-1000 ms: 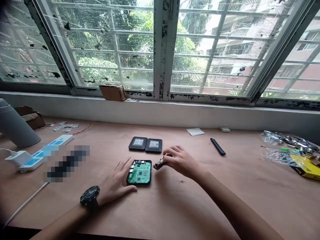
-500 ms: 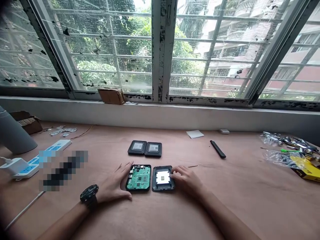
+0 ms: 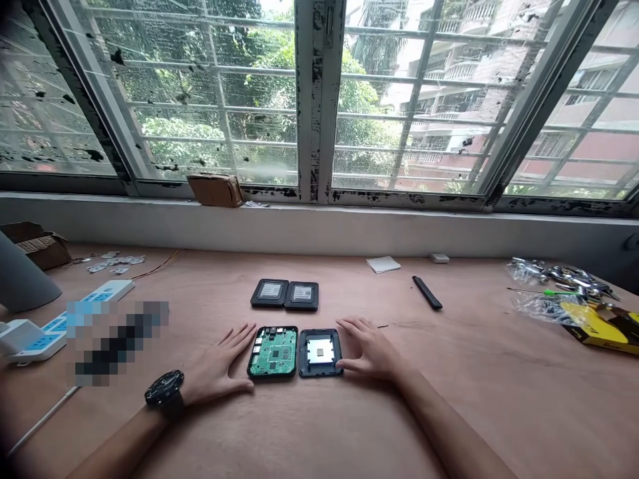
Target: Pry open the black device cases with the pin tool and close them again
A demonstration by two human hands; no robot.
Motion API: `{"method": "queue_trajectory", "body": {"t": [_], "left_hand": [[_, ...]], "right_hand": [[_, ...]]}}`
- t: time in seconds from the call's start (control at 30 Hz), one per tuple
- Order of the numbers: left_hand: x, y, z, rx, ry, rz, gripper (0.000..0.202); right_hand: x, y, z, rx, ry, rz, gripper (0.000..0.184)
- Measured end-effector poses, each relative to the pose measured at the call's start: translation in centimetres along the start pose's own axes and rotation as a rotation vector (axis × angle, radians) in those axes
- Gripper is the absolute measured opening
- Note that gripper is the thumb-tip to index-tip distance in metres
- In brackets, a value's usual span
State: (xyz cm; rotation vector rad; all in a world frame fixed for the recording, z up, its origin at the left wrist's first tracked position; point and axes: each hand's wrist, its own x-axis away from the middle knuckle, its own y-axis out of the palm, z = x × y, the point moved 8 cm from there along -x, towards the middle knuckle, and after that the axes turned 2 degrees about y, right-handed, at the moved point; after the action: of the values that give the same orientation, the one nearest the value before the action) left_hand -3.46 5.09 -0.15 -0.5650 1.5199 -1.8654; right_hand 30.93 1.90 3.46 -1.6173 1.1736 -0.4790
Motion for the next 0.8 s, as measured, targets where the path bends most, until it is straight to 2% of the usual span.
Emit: {"method": "queue_trajectory", "body": {"t": [0.13, 0.27, 0.53, 0.8], "left_hand": [[-0.1, -0.4, 0.3, 0.008, -0.016, -0.007, 0.117], [-0.1, -0.6, 0.6, 0.013, -0.018, -0.007, 0.117], [0.0, -0.5, 0.4, 0.054, -0.005, 0.011, 0.117], [-0.9, -0.5, 0.1, 0.123, 0.021, -0.01, 0.117]], "right_hand": [[0.0, 1.5, 0.3, -0.01, 0.031, -0.115, 0.118], [0.0, 2.1, 0.4, -0.017, 0.041, -0.156, 0.128], [0.1, 2.2, 0.7, -0.032, 0.023, -0.11, 0.128], [-0.3, 1.1, -0.8, -0.084, -0.049, -0.012, 0.114]]}}
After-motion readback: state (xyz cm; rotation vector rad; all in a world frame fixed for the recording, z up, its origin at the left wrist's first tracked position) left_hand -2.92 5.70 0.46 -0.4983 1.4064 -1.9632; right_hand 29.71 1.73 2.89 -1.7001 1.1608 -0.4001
